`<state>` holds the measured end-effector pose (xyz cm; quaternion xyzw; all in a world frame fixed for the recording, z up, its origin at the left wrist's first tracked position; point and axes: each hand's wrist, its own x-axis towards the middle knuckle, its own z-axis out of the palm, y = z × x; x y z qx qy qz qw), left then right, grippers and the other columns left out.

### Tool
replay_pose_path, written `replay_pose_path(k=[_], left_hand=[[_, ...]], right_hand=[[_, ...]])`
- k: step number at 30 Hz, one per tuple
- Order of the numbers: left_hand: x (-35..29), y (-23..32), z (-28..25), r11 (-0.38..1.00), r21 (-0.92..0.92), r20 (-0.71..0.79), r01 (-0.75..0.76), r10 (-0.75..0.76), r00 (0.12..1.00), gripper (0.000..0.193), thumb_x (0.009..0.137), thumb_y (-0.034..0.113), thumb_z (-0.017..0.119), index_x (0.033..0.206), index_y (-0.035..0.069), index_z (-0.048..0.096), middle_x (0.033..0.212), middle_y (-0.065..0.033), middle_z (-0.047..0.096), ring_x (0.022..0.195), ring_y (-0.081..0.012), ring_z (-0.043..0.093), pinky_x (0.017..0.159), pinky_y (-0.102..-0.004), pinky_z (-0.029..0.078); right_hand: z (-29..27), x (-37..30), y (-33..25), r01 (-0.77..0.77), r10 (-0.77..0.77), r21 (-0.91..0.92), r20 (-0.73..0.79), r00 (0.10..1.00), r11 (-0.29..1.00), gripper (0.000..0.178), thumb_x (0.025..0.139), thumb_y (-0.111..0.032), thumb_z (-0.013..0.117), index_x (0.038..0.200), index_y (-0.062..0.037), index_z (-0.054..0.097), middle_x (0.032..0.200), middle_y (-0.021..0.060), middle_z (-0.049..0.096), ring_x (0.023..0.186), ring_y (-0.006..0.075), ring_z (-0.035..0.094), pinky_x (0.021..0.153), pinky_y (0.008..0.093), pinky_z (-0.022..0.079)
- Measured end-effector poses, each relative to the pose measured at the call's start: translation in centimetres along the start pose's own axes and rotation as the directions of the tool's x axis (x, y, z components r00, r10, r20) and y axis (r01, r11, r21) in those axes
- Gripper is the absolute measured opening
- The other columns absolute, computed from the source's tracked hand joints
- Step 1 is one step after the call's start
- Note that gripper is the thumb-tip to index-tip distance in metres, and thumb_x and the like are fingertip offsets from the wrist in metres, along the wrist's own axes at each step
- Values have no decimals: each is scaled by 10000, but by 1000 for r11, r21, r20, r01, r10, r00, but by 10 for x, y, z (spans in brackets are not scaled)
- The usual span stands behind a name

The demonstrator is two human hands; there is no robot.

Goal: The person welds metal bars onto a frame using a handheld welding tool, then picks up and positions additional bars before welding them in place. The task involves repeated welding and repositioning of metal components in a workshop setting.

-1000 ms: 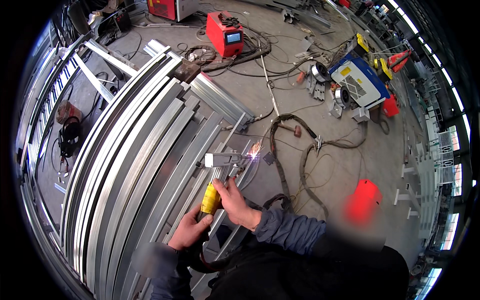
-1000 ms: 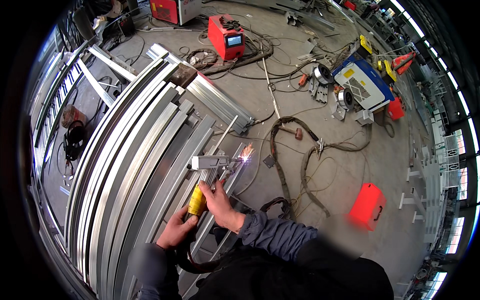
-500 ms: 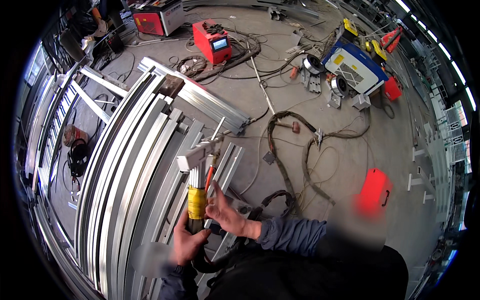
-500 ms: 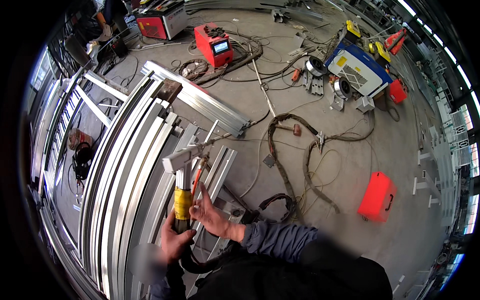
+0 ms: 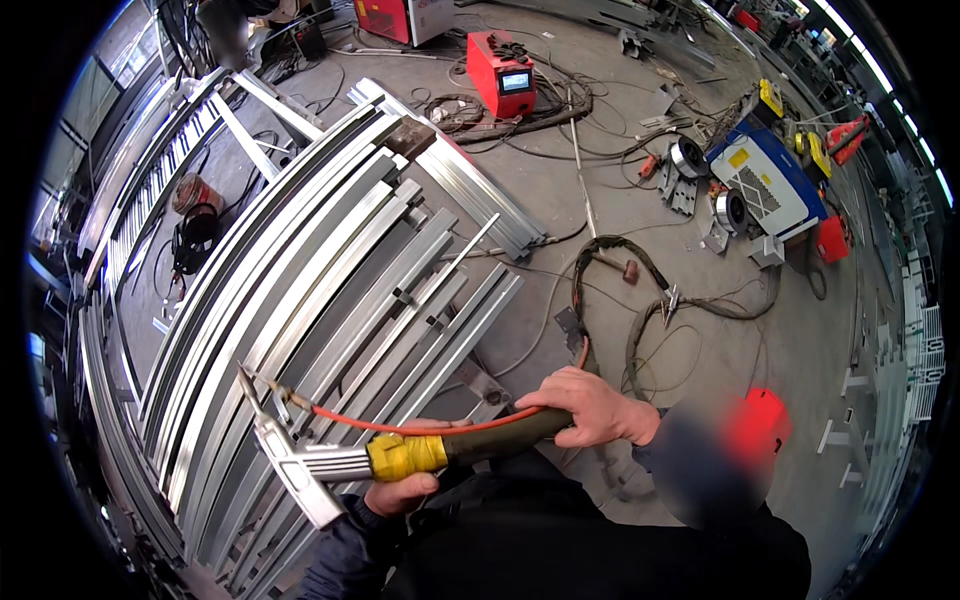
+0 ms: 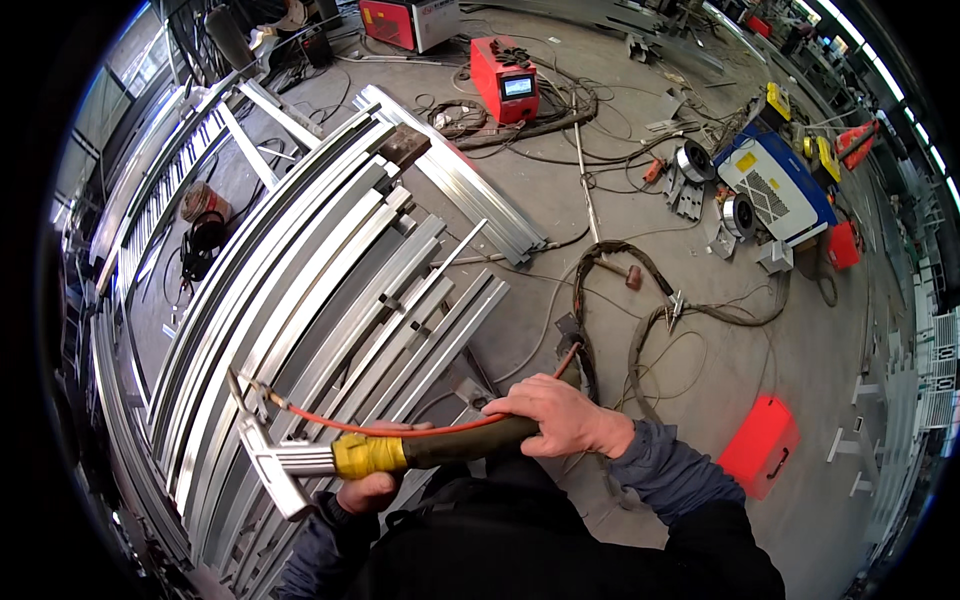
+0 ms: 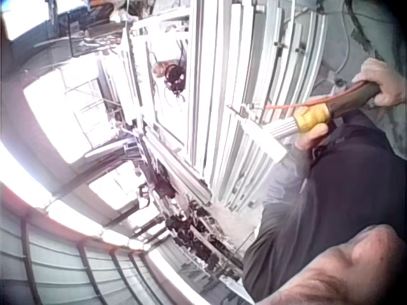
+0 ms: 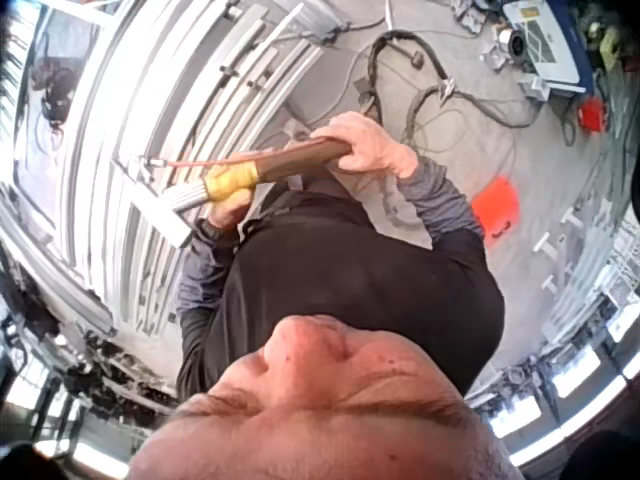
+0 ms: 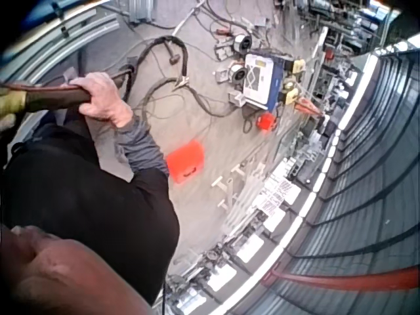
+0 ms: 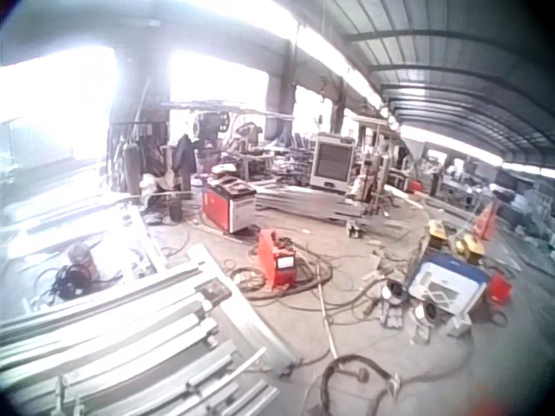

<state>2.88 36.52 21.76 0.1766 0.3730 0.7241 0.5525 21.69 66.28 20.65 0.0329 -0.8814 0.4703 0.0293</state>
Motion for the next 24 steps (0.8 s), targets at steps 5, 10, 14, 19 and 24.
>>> replay_pose_path(k=[5,10,14,19,24], left_hand=[[-76,-29,-4,968,-104,57,228,-224,973,971,923,406,857,1663,-12,387,1613,-203,553,1506,-341,533,1286,-491,377],[-131,-76,-51,968,-153,130,197,-178,975,1059,940,610,797,1686,0,357,1683,-225,474,1563,-363,465,1313,-492,332],[-176,-96,-65,875,-458,15,159,-171,985,929,1006,540,742,1678,14,374,1683,-228,466,1573,-388,446,1318,-521,329],[-215,-126,-100,550,-835,-171,-31,-206,963,602,1097,377,619,1575,32,499,1548,-221,600,1401,-413,605,1235,-573,433],[-239,-160,-153,793,-609,-519,13,-411,749,426,1114,307,618,1439,32,596,1269,-168,759,1072,-267,758,947,-410,609]], right_hand=[[-18,13,-36,-110,95,41,278,956,993,595,814,-244,790,1401,-162,740,998,87,716,967,314,687,879,426,545],[-3,70,-73,-89,69,20,471,879,996,574,921,-473,848,1395,-165,752,987,117,750,906,328,732,770,408,568],[39,107,-97,24,33,-94,559,828,995,587,906,-512,848,1368,-162,759,947,112,737,897,327,729,754,419,565],[112,132,-130,259,-32,-292,605,796,921,559,876,-466,882,1326,-154,769,793,79,633,788,296,692,688,437,527],[193,131,-98,277,104,-480,627,772,832,541,926,-516,798,1322,-152,733,928,104,728,918,337,741,800,476,575]])
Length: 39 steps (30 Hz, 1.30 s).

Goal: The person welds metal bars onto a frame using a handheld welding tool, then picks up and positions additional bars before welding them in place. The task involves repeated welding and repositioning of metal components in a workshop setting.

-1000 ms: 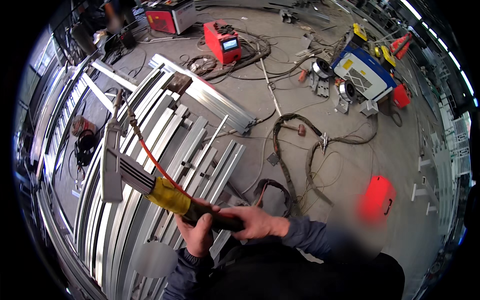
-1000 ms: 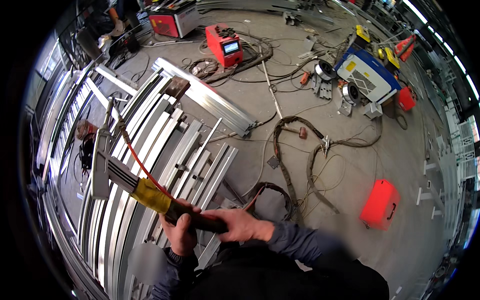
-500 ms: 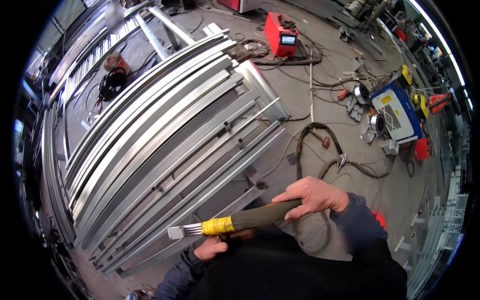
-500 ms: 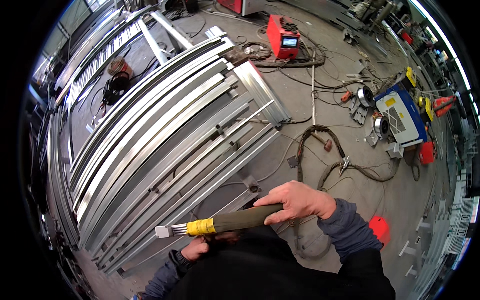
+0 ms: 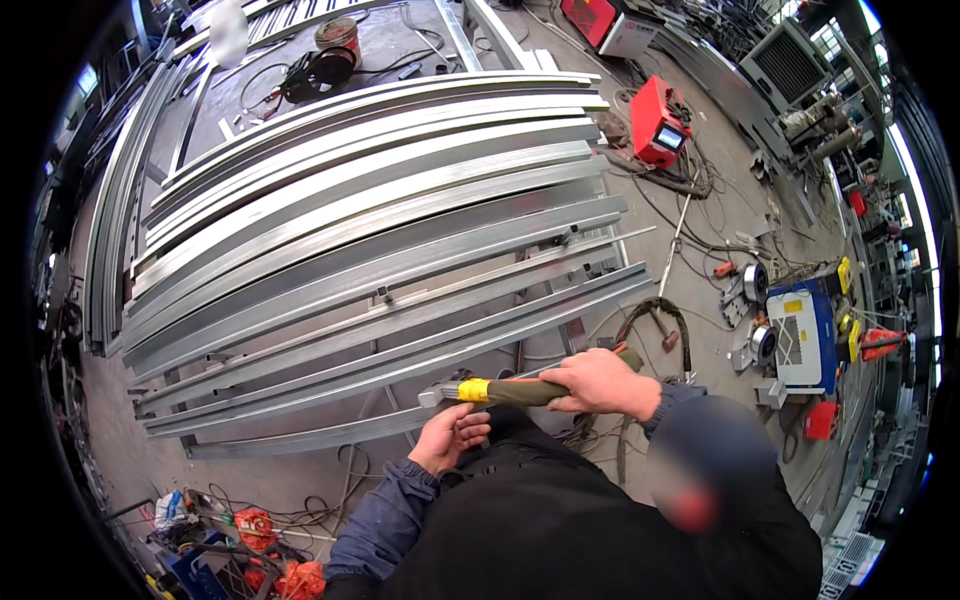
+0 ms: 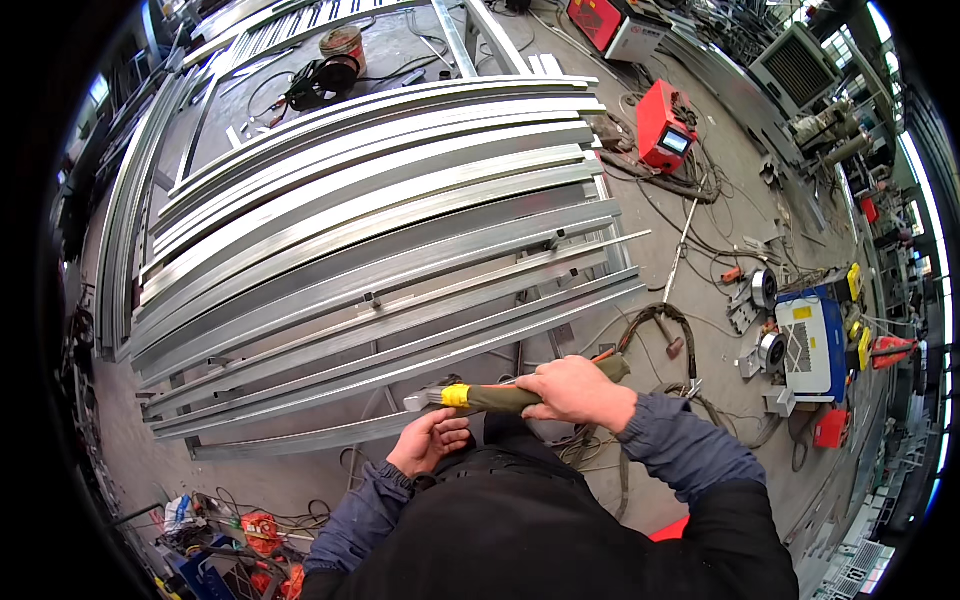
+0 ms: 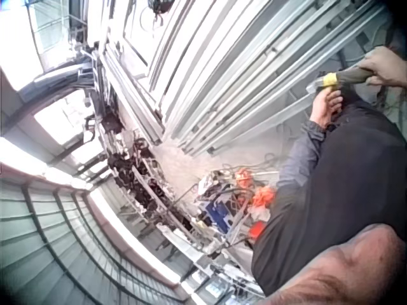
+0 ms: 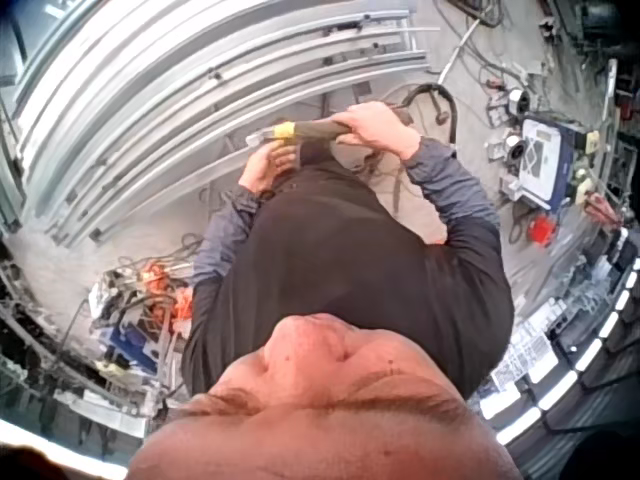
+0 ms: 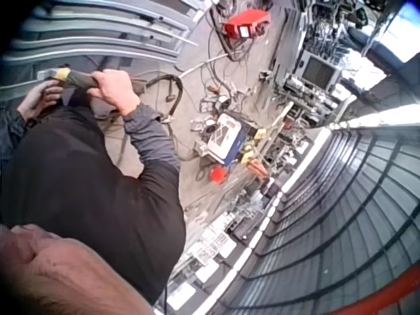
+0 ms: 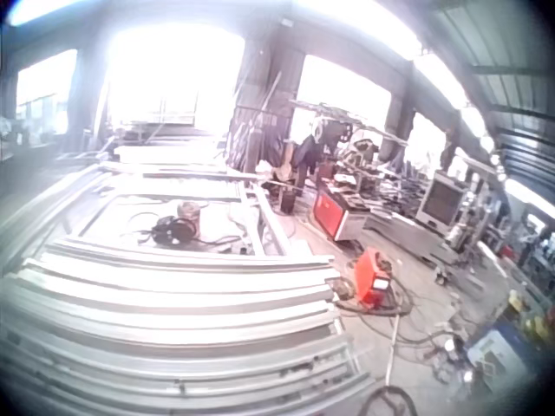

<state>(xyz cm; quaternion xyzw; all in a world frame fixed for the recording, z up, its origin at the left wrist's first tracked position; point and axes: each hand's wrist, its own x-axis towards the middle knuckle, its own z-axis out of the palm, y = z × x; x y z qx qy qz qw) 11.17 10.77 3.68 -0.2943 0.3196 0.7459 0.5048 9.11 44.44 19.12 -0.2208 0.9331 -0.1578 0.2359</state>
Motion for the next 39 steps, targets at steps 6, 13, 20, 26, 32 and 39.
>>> replay_pose_path(k=[6,13,20,26,32,39], left_hand=[[-55,-9,-115,926,303,-327,-224,322,888,504,1103,247,643,1512,-22,525,1226,-158,761,967,-209,773,835,-331,604],[-155,-58,-250,946,195,-641,-258,322,696,446,1070,236,667,1448,13,585,1150,-123,762,902,-196,752,762,-320,582],[-201,-154,-299,920,101,-864,-379,270,425,472,949,183,744,1353,-50,670,1071,-116,766,833,-171,721,650,-297,537],[-147,-260,-270,892,-32,-927,-451,142,346,445,944,204,756,1302,-57,711,1013,-131,770,815,-190,729,689,-329,584],[-92,-350,-218,976,154,-915,-152,199,350,534,945,390,785,1310,2,762,1220,-212,799,1149,-333,763,969,-417,596],[-76,-382,-177,954,126,-949,-273,196,248,566,959,456,792,1325,26,763,1285,-205,783,1233,-354,733,1060,-424,560]], right_hand=[[76,70,28,-264,264,-9,30,964,964,461,936,-482,772,1262,-159,737,1036,151,773,1007,373,757,876,502,591],[180,110,91,-260,254,-155,-57,965,953,407,924,-441,770,1199,-142,784,1029,186,781,1015,398,745,898,529,575],[203,125,103,-277,273,48,75,959,960,366,940,-292,670,1218,-100,810,1152,248,778,1089,463,732,1008,554,575],[165,157,102,-175,259,-192,652,713,966,641,982,-555,643,1366,-49,734,1200,277,775,1223,440,707,1074,494,538],[102,209,-57,283,-343,243,261,902,928,606,899,-338,819,1429,-77,679,1400,214,691,1305,394,659,1093,474,529],[162,313,-147,487,-488,-72,0,873,870,1141,809,-337,908,1677,34,266,1580,296,452,1447,478,455,1232,528,374]])
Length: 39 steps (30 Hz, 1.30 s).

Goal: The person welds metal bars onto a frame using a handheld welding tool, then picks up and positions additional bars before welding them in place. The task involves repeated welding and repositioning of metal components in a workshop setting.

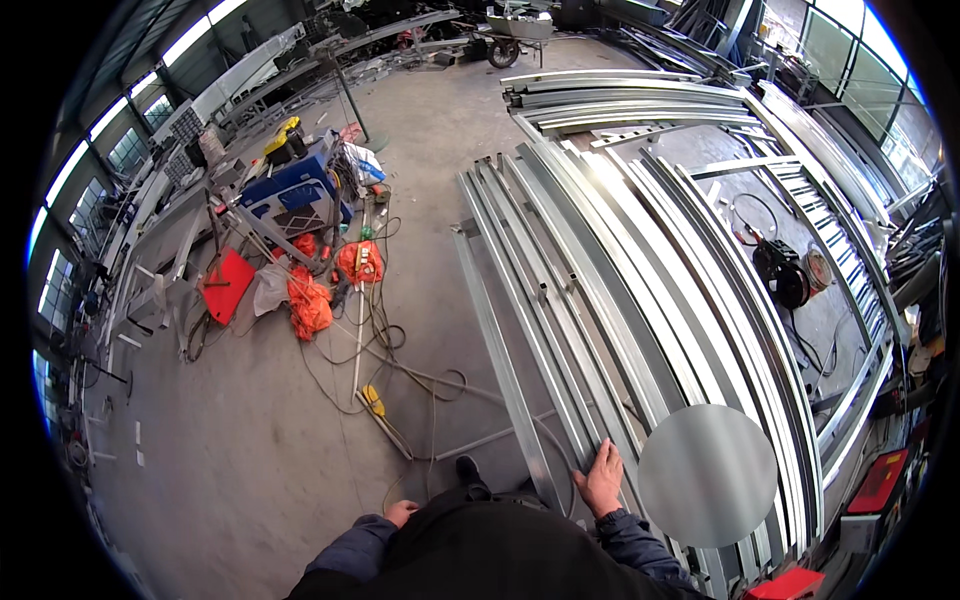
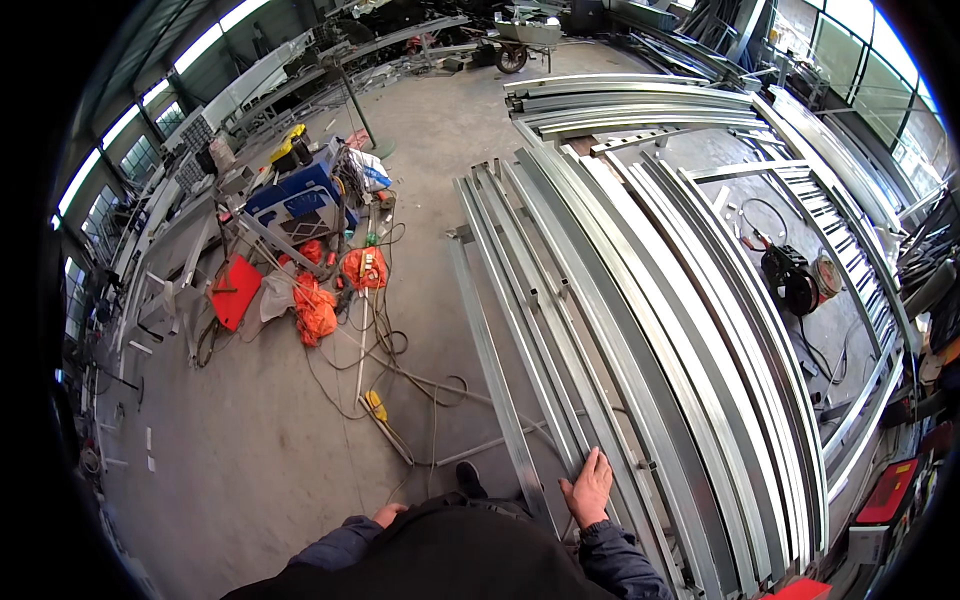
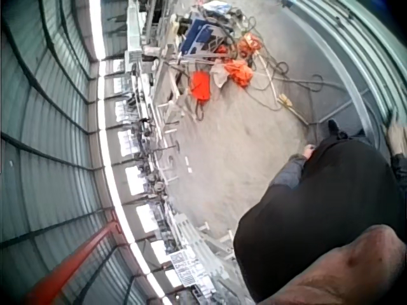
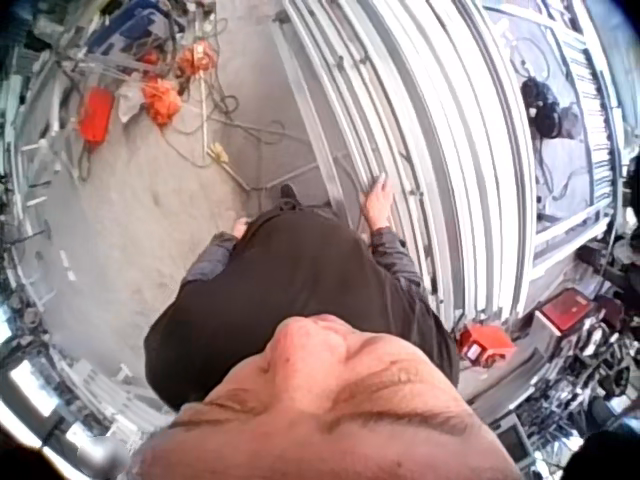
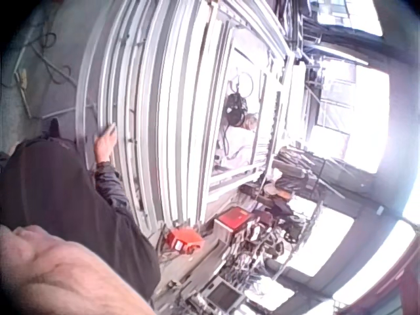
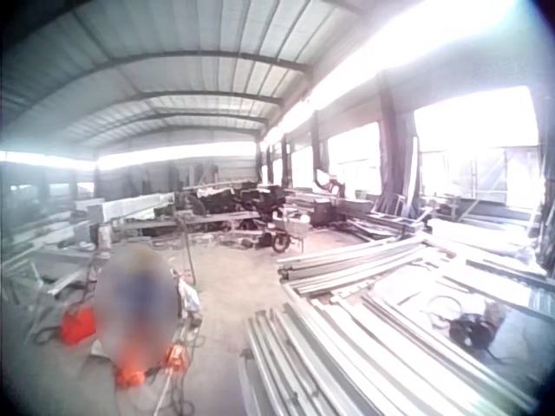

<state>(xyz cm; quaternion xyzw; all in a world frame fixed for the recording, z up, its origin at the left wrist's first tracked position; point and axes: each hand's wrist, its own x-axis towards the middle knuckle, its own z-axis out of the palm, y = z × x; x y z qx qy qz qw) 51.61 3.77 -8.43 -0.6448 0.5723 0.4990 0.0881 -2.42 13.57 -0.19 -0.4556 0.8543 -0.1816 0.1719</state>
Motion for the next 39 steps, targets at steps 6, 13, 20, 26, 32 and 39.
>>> replay_pose_path(k=[6,13,20,26,32,39], left_hand=[[-24,-17,-11,994,-96,-74,50,-57,996,580,958,443,810,1345,15,746,1277,-217,783,1194,-329,753,1034,-415,580],[-35,-71,3,928,-341,-161,151,-216,963,580,917,405,806,1331,4,744,1172,-228,801,1117,-338,774,983,-414,596],[-54,-115,40,923,-361,-183,131,-208,961,525,922,426,784,1259,23,791,1146,-221,799,1090,-361,769,965,-461,585],[-65,-145,60,890,-426,-171,163,-256,951,472,926,405,795,1241,53,806,1226,-211,770,1122,-373,753,992,-460,580],[-78,-151,50,966,-246,-201,84,-135,970,501,934,417,790,1304,79,776,1220,-181,783,1138,-335,759,982,-438,591],[-66,-120,33,779,-606,-153,165,-317,936,542,917,384,787,1284,-13,742,1075,-188,803,946,-303,795,860,-410,613]], right_hand=[[19,48,-8,-162,173,-95,130,976,982,1023,713,-360,961,1485,26,412,1341,269,585,1277,462,574,1087,523,500],[30,50,-29,-182,196,-100,165,967,978,1181,702,-350,961,1588,67,301,1455,347,521,1376,511,532,1187,522,462],[31,57,-33,-169,180,-62,251,951,984,869,697,-268,896,1329,53,392,1347,360,560,1311,550,547,1143,537,475],[40,64,-21,-206,195,12,282,940,978,887,658,-245,882,1335,91,419,1326,355,567,1304,535,545,1153,506,453],[51,66,-6,-241,228,-3,331,916,971,1108,665,-265,879,1539,161,348,1469,355,534,1409,502,523,1227,459,408],[43,65,-10,-247,254,-63,310,916,967,937,663,-242,862,1420,90,421,1277,314,617,1199,497,636,1087,494,505]])
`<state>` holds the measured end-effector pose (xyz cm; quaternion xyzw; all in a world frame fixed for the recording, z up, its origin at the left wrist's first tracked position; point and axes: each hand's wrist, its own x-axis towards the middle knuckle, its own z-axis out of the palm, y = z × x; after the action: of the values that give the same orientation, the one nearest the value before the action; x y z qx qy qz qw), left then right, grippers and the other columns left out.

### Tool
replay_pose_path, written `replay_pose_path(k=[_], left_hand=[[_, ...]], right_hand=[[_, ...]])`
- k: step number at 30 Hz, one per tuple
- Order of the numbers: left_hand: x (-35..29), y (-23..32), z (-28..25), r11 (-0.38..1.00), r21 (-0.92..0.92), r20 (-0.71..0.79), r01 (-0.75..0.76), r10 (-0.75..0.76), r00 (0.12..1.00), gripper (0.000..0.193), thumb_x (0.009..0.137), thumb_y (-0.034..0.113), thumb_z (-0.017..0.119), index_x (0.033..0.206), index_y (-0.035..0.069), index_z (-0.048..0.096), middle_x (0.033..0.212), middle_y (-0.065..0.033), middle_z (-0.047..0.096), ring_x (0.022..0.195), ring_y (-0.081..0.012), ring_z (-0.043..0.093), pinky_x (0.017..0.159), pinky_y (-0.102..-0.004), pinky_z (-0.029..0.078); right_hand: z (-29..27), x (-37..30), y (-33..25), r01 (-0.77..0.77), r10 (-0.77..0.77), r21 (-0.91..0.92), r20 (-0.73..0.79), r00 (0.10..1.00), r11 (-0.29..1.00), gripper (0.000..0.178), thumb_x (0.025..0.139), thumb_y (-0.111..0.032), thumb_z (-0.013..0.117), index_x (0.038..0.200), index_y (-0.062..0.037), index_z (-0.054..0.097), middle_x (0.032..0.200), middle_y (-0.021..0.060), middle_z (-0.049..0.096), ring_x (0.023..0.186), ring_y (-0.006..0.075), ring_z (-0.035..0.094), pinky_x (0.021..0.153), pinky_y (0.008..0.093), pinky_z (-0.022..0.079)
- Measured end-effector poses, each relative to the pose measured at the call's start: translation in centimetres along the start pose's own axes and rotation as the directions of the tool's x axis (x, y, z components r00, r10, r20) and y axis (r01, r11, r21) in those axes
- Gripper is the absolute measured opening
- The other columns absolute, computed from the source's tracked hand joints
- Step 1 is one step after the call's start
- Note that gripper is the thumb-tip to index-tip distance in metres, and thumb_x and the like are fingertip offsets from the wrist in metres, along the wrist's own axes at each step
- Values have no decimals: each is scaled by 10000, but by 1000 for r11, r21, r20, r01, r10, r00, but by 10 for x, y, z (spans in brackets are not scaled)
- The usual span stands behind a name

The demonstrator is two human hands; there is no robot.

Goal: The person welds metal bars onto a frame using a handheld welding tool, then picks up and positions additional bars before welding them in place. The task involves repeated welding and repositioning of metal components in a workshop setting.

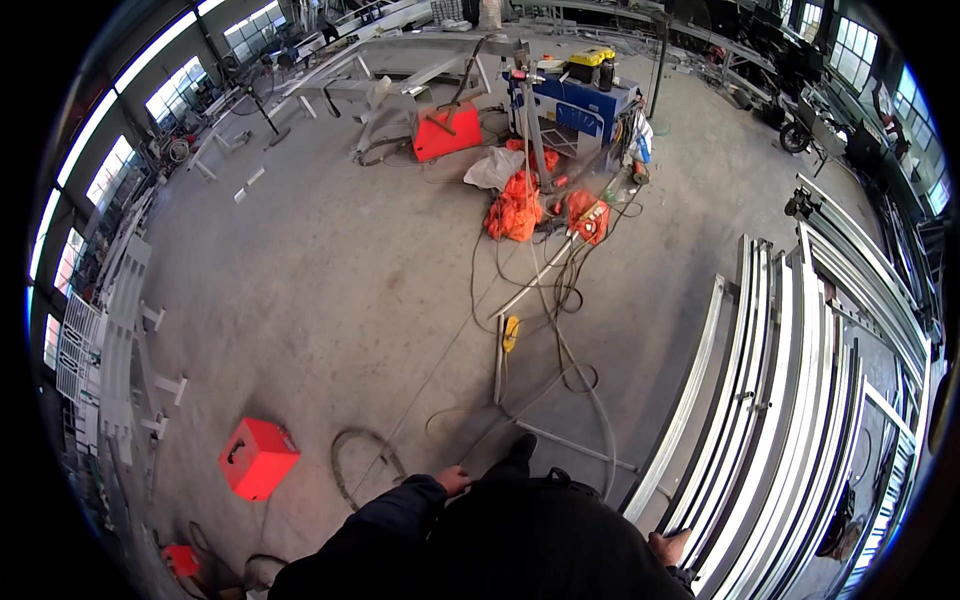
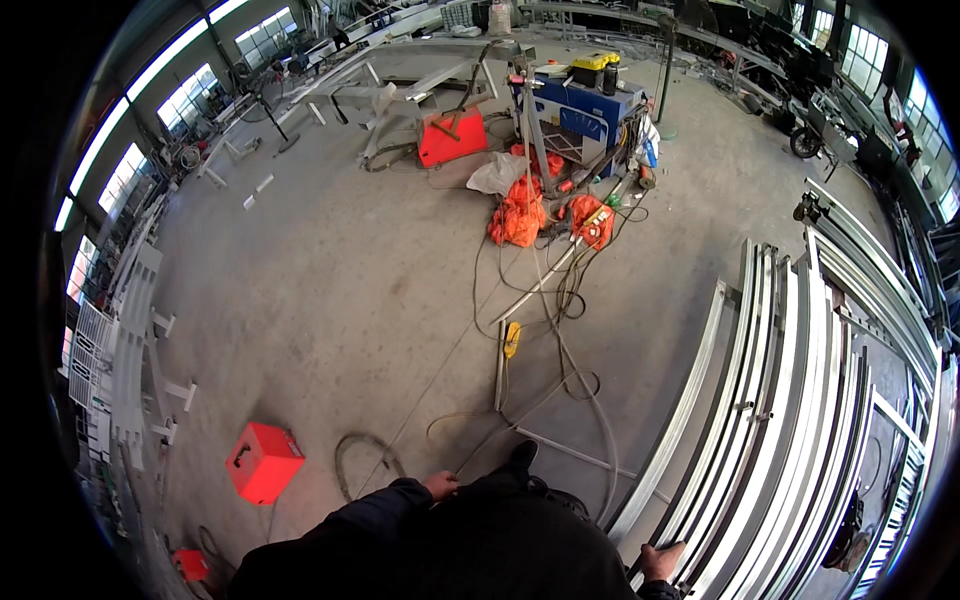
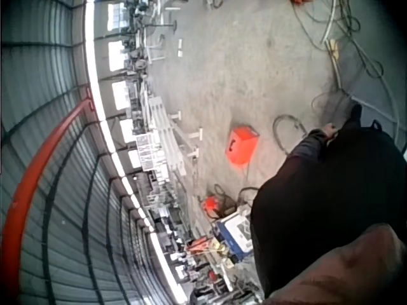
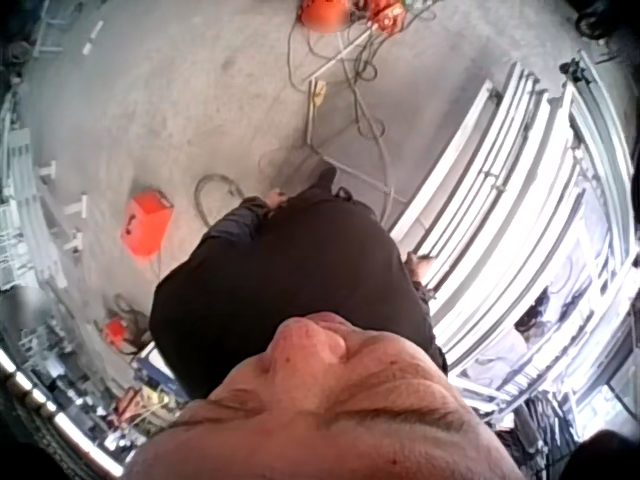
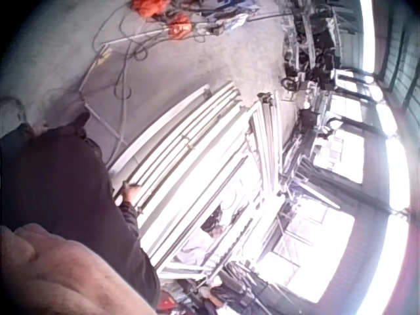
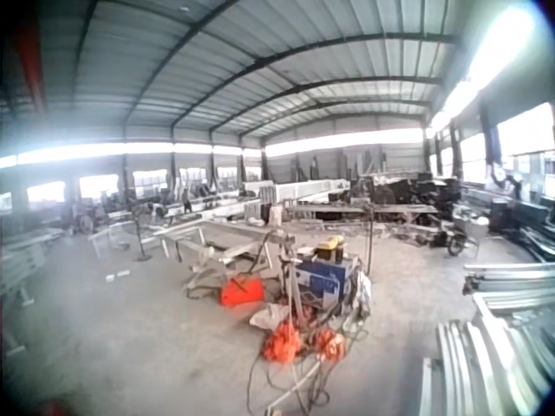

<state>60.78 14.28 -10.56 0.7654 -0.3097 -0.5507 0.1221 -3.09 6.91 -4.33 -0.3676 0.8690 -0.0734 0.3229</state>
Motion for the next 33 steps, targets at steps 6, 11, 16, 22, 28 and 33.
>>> replay_pose_path(k=[6,11,16,22,28,33], left_hand=[[-4,0,5,998,-48,-38,-30,28,999,589,916,400,780,1288,-55,739,1049,-196,816,938,-295,800,853,-414,613],[-17,-28,2,925,220,40,-311,310,950,522,902,395,772,1216,-21,780,1083,-216,811,1001,-337,787,875,-432,611],[-16,-23,7,999,-36,-8,28,-28,1000,479,900,362,761,1199,-11,785,1041,-182,817,949,-322,790,856,-436,616],[4,-26,-5,994,87,-100,-61,70,993,474,899,355,756,1214,2,785,977,-176,812,842,-275,790,812,-427,620],[8,-2,-2,982,-186,-41,39,-48,998,380,935,298,744,1199,31,798,893,-113,785,757,-206,742,718,-368,591],[46,45,6,911,-395,156,121,-64,986,330,962,246,744,1243,75,774,906,-45,752,741,-153,700,638,-305,535]], right_hand=[[2,2,7,8,-7,60,-16,1000,998,824,656,-196,828,1334,61,437,1142,278,640,1046,459,674,976,509,548],[-7,-14,-7,109,-107,95,-20,994,989,707,704,-152,836,1261,2,430,1013,244,654,918,431,689,876,538,558],[-7,-8,-1,125,-122,95,-37,992,988,717,686,-157,855,1244,14,439,954,189,622,854,362,654,814,518,564],[-18,-2,14,155,-199,292,128,972,944,754,683,-135,872,1267,43,429,964,182,653,829,314,689,724,438,593],[-40,-38,29,308,-391,319,240,889,896,457,895,-172,769,1298,21,674,1137,142,730,950,262,689,775,432,564],[-81,-114,-43,63,-172,372,267,948,926,715,786,-246,858,1344,52,526,1123,208,701,984,331,708,859,448,577]])
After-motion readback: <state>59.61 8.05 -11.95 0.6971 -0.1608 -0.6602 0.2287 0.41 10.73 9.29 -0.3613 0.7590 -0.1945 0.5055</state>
